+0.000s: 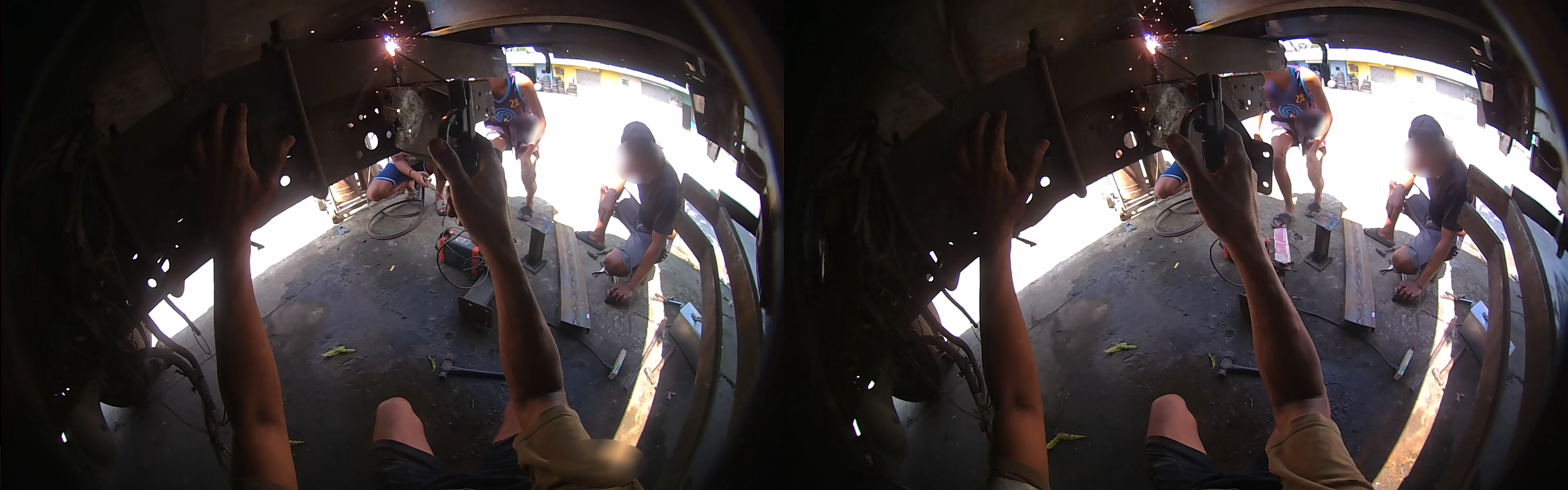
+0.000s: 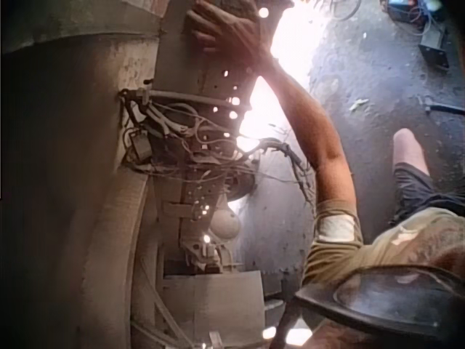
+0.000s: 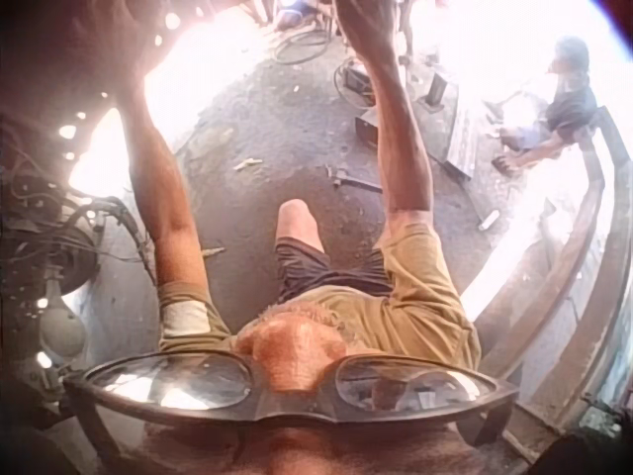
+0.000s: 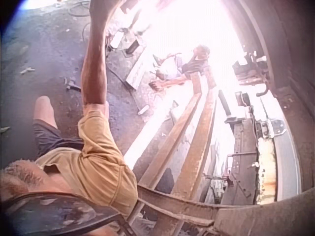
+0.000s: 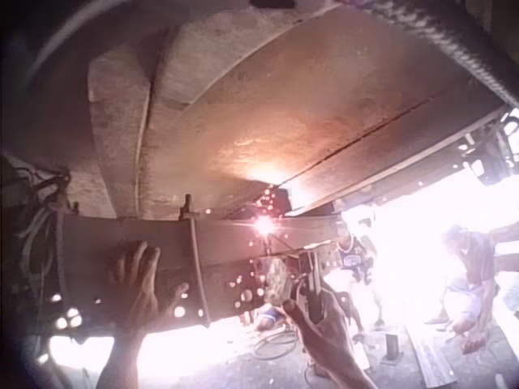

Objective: The person sits on the ground and uses a welding torch to weld a metal bracket attached to a vehicle's undercarriage. They hold the bracket with one hand and operate the torch with the other, creating sparks as they work.

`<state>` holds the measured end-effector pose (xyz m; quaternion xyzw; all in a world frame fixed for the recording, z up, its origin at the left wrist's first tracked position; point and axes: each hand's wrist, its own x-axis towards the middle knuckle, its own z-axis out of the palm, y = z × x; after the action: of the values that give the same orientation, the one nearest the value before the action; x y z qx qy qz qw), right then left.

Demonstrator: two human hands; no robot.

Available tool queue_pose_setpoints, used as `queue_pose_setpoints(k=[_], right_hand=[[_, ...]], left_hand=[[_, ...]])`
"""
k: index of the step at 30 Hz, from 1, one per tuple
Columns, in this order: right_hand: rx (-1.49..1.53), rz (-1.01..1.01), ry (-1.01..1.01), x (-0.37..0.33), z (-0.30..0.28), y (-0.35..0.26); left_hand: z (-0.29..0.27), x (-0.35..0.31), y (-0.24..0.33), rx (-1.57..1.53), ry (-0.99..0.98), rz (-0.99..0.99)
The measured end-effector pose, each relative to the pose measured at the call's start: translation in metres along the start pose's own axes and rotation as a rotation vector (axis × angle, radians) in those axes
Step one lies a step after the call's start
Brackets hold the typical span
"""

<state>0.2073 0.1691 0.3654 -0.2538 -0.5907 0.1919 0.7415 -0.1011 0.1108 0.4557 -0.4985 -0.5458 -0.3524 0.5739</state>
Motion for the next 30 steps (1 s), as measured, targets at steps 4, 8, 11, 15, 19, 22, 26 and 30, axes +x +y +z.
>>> queue_pose_setpoints(k=[4,8,11,15,19,22,26,30], right_hand=[[-0.057,-0.098,0.054,0.003,-0.001,0.006],[-0.043,-0.127,0.058,0.003,-0.001,0.006],[-0.016,-0.048,0.019,0.002,-0.001,0.000],[0.008,-0.049,0.014,0.002,-0.001,-0.002],[0.037,-0.049,0.053,0.000,0.000,-0.002],[-0.035,0.008,0.065,-0.002,-0.002,-0.011],[-0.058,0.073,0.016,0.001,-0.003,-0.012],[-0.086,-0.045,0.065,0.006,0.001,0.000]], left_hand=[[0.001,0.002,0.003,0.027,0.014,0.014],[0.002,0.002,0.001,0.051,0.053,0.039],[0.000,0.002,0.000,0.054,0.068,0.046],[-0.002,0.003,0.002,0.101,0.062,0.048],[-0.004,0.006,0.004,0.019,0.096,0.061],[-0.001,0.000,0.003,0.064,0.037,0.005],[0.001,0.001,0.000,0.039,0.000,0.002],[0.002,0.001,0.000,0.032,0.008,0.005]])
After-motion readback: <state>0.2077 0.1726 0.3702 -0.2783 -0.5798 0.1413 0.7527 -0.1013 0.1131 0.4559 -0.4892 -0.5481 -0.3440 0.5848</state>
